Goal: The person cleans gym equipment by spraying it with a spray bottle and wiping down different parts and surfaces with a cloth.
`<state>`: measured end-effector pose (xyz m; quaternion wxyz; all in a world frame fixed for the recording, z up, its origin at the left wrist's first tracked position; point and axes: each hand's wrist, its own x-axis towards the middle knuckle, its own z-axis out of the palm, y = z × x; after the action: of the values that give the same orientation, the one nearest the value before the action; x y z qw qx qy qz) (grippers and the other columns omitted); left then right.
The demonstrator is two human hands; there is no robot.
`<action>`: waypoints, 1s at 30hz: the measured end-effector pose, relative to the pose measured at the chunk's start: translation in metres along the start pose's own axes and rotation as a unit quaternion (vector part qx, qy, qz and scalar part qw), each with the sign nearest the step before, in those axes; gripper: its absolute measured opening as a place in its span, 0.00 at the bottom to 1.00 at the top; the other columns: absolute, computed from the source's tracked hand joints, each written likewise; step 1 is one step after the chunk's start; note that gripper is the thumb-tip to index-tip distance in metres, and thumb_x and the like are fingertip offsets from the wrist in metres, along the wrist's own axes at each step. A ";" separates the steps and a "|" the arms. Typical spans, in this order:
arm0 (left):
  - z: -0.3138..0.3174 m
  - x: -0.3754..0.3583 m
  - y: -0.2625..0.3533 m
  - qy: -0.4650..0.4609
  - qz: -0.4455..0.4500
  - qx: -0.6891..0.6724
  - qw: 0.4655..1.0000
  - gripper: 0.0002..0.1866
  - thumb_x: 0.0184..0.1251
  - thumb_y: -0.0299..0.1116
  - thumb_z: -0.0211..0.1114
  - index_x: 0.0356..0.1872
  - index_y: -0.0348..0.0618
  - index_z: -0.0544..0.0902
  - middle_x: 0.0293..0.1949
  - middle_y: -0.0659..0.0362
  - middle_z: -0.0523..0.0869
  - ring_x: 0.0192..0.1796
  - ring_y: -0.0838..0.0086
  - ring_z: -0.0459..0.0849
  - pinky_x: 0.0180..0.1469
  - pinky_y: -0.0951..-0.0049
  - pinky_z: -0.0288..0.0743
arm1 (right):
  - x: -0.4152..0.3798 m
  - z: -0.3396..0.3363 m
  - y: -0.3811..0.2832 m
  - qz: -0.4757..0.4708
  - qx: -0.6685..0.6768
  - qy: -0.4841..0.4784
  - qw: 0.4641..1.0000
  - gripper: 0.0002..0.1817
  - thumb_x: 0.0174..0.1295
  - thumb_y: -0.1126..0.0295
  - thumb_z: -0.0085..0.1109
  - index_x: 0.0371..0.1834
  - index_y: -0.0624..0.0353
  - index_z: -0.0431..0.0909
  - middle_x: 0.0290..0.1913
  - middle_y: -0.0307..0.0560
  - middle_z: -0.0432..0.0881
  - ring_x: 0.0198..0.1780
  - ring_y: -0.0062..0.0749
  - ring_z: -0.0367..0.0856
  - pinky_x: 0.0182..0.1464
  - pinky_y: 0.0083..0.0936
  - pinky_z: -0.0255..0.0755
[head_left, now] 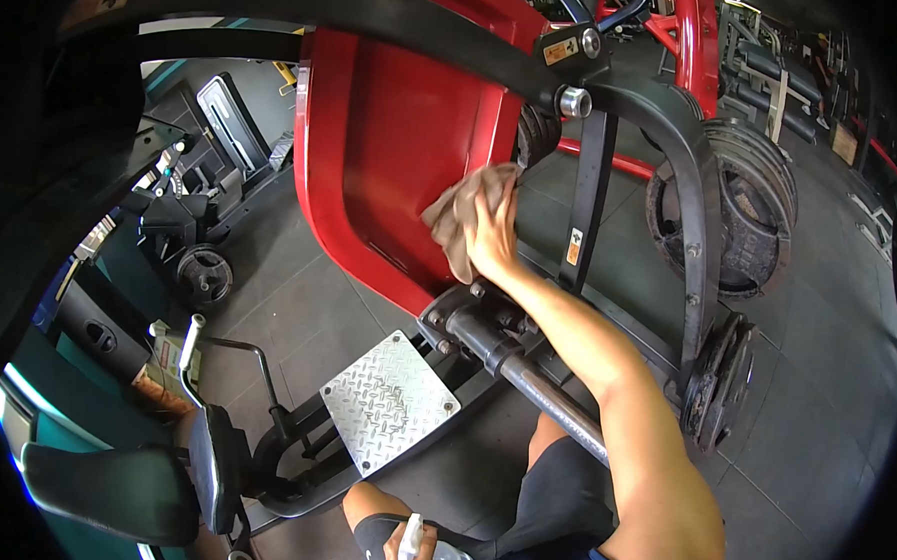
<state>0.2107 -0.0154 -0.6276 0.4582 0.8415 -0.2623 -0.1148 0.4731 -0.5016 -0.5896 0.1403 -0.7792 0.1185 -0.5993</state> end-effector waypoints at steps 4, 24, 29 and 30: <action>-0.001 -0.005 0.002 0.012 -0.028 -0.015 0.999 0.17 0.73 0.34 0.66 0.55 0.32 0.82 0.41 0.45 0.88 0.44 0.58 0.88 0.47 0.63 0.81 | 0.149 -0.032 -0.004 0.075 -0.028 0.081 0.993 0.34 0.61 0.68 0.65 0.72 0.59 0.65 0.74 0.80 0.56 0.71 0.76 0.61 0.67 0.60 0.65; -0.011 -0.013 0.016 0.005 -0.129 -0.047 0.991 0.22 0.69 0.34 0.69 0.59 0.30 0.81 0.40 0.49 0.87 0.42 0.64 0.88 0.45 0.69 0.81 | 0.215 -0.010 0.041 0.074 0.042 0.061 0.994 0.35 0.67 0.60 0.61 0.73 0.68 0.64 0.70 0.69 0.70 0.69 0.60 0.72 0.68 0.48 0.67; 0.001 -0.018 -0.003 0.061 -0.051 -0.092 0.993 0.20 0.71 0.34 0.68 0.56 0.30 0.81 0.38 0.51 0.86 0.41 0.66 0.87 0.43 0.67 0.80 | 0.181 -0.040 -0.158 -0.211 0.071 0.155 0.963 0.30 0.59 0.61 0.66 0.64 0.65 0.75 0.70 0.63 0.71 0.66 0.58 0.74 0.64 0.45 0.71; 0.000 -0.020 0.001 0.058 -0.059 -0.076 0.994 0.19 0.71 0.35 0.67 0.56 0.30 0.81 0.37 0.51 0.85 0.40 0.66 0.86 0.42 0.67 0.79 | 0.198 -0.051 -0.192 -0.263 0.061 0.175 0.947 0.29 0.57 0.61 0.67 0.62 0.64 0.78 0.70 0.62 0.71 0.66 0.58 0.75 0.63 0.45 0.72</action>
<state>0.1937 -0.0046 -0.6281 0.5274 0.8236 -0.1757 -0.1124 0.4776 -0.3963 -0.3302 0.0018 -0.6554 -0.1048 -0.7479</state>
